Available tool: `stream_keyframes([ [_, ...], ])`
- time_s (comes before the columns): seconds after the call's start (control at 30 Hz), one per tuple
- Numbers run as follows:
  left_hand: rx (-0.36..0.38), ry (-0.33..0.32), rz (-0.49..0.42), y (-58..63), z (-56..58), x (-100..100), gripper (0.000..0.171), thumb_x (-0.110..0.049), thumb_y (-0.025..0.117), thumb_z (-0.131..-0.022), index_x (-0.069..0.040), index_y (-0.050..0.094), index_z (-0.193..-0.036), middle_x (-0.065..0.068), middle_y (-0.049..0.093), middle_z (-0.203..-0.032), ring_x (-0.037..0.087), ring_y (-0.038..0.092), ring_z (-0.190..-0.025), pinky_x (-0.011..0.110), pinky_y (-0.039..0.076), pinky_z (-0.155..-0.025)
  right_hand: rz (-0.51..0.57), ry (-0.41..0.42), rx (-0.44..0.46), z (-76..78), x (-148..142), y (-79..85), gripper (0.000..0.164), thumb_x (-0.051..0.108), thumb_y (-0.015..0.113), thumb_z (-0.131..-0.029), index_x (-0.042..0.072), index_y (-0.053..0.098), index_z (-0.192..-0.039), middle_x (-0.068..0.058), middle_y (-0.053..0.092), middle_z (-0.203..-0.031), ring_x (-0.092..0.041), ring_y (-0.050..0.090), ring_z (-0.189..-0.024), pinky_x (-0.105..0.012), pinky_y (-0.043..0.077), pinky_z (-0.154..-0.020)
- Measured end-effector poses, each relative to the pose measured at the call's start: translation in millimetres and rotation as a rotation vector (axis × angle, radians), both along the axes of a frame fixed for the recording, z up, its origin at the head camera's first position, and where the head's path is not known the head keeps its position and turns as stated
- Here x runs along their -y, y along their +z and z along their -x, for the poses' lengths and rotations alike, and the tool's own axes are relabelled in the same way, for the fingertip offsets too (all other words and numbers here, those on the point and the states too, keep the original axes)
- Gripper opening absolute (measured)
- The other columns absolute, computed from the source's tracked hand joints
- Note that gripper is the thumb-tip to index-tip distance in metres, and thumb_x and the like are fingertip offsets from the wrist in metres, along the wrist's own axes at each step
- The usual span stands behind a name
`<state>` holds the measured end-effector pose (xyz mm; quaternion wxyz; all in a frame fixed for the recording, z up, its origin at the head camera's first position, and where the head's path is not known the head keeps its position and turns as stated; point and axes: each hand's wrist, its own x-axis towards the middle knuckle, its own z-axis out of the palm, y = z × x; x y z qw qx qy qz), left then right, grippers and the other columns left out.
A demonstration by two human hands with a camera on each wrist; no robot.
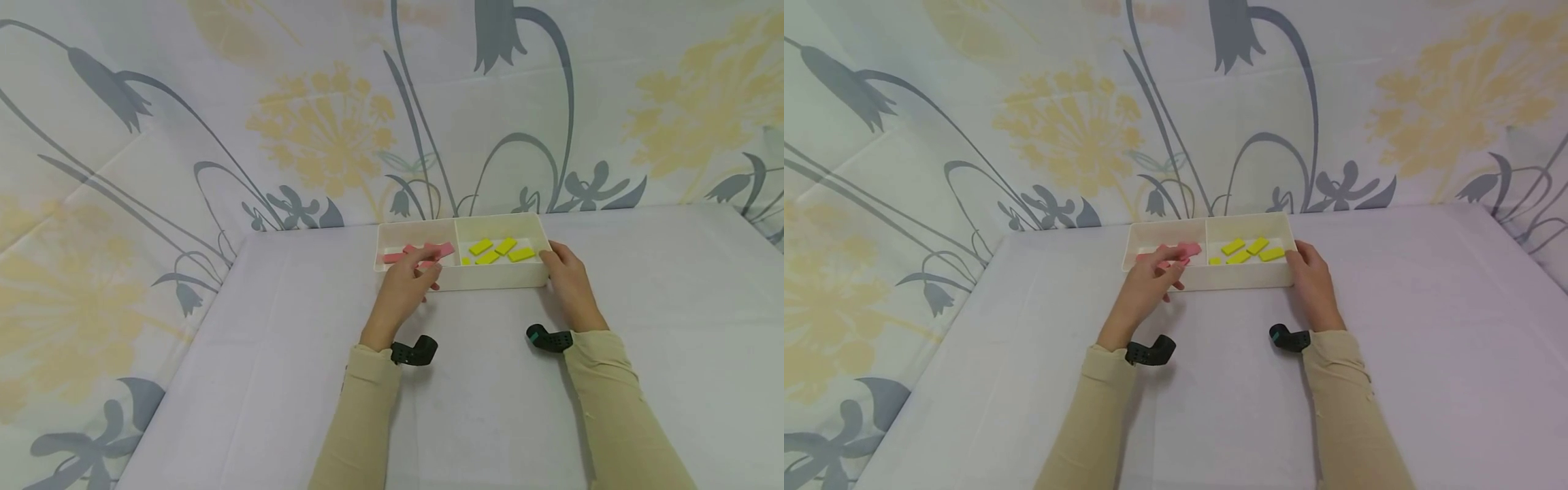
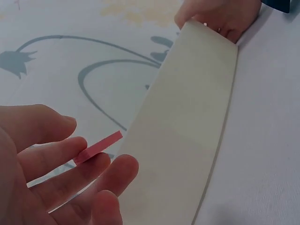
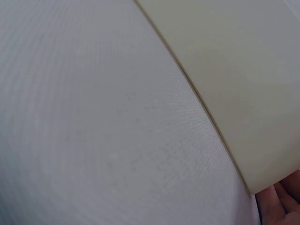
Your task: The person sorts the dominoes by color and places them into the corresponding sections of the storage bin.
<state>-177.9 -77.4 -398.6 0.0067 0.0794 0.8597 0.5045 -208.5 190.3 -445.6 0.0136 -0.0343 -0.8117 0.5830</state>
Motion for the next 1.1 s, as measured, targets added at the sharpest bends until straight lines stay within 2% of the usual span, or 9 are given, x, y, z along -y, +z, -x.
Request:
stream_keyframes([
  [0.37, 0.047, -0.011, -0.041, -5.1, 0.8, -3.5, 0.043, -0.033, 0.053, -0.089, -0.023, 0.046, -0.130, -0.005, 0.055, -0.114, 0.027, 0.060, -0.071, 0.030, 0.047, -0.055, -0.002, -0.007, -0.002, -0.8, 0.4, -0.1, 0.061, 0.044, 0.028, -0.093, 0.005, 0.026, -0.139, -0.016, 0.030, -0.140, -0.032, 0.030, -0.123, -0.050, 0.025, -0.099],
  [0.57, 0.066, -0.015, -0.071, -7.8, 0.3, -4.0, 0.047, -0.035, 0.053, -0.089, -0.024, 0.043, -0.133, -0.003, 0.059, -0.101, 0.027, 0.060, -0.072, 0.034, 0.047, -0.059, 0.006, 0.000, -0.002, -1.6, 1.1, 1.3, 0.060, 0.044, 0.028, -0.094, 0.005, 0.026, -0.139, -0.016, 0.030, -0.140, -0.032, 0.029, -0.123, -0.050, 0.025, -0.099],
  [0.77, 0.061, -0.012, -0.056, -11.2, 1.1, -4.3, 0.046, -0.033, 0.053, -0.089, -0.024, 0.043, -0.133, -0.002, 0.060, -0.095, 0.025, 0.060, -0.070, 0.032, 0.046, -0.059, 0.008, 0.007, 0.001, -1.5, 2.3, 1.4, 0.060, 0.044, 0.028, -0.094, 0.005, 0.025, -0.140, -0.015, 0.029, -0.141, -0.032, 0.028, -0.125, -0.050, 0.024, -0.100],
  [0.97, 0.048, -0.034, -0.054, -12.1, 1.8, -6.1, 0.047, -0.030, 0.054, -0.089, -0.020, 0.043, -0.133, 0.000, 0.053, -0.121, 0.025, 0.060, -0.074, 0.031, 0.048, -0.059, -0.010, 0.004, -0.010, -1.1, -0.2, -0.6, 0.059, 0.043, 0.027, -0.094, 0.006, 0.026, -0.140, -0.015, 0.029, -0.140, -0.032, 0.030, -0.123, -0.050, 0.026, -0.098],
  [1.1, 0.053, -0.032, -0.033, -11.9, 1.7, -6.0, 0.047, -0.031, 0.053, -0.089, -0.021, 0.043, -0.133, -0.001, 0.054, -0.120, 0.024, 0.061, -0.073, 0.031, 0.048, -0.061, -0.006, 0.004, -0.015, -0.7, 0.1, -1.3, 0.060, 0.045, 0.028, -0.094, 0.006, 0.027, -0.140, -0.015, 0.030, -0.140, -0.030, 0.031, -0.122, -0.049, 0.026, -0.098],
])
